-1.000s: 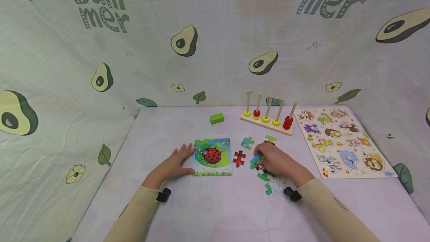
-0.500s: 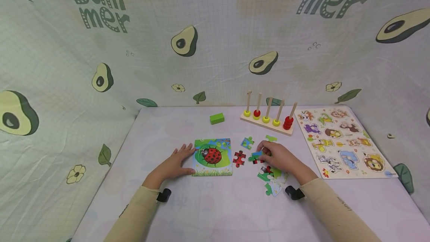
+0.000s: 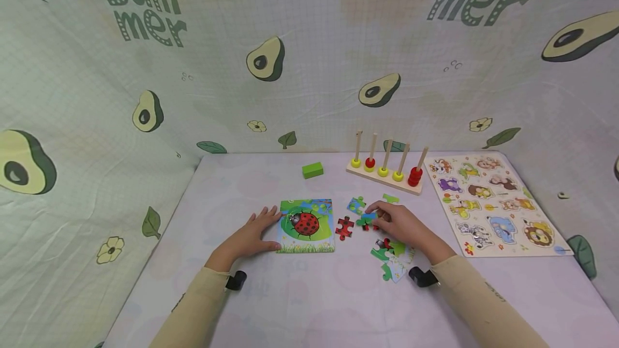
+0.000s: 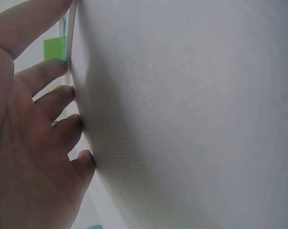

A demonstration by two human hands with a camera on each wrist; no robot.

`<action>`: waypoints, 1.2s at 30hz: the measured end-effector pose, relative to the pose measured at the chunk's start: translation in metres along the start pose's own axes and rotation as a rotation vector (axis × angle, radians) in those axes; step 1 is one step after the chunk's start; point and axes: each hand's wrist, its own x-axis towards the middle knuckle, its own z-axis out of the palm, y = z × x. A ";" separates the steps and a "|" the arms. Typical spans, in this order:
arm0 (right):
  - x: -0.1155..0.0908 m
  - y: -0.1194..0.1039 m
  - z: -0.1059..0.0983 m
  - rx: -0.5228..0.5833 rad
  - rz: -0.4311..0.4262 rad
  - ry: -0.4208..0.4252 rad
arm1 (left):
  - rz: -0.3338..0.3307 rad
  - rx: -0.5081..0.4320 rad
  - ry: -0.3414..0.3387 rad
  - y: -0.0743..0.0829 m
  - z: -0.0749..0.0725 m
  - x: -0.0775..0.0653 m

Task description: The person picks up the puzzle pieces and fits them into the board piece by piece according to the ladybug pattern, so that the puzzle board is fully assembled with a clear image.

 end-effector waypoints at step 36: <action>0.036 -0.038 0.031 0.138 -0.065 0.094 | -0.006 0.012 -0.006 0.000 -0.001 0.001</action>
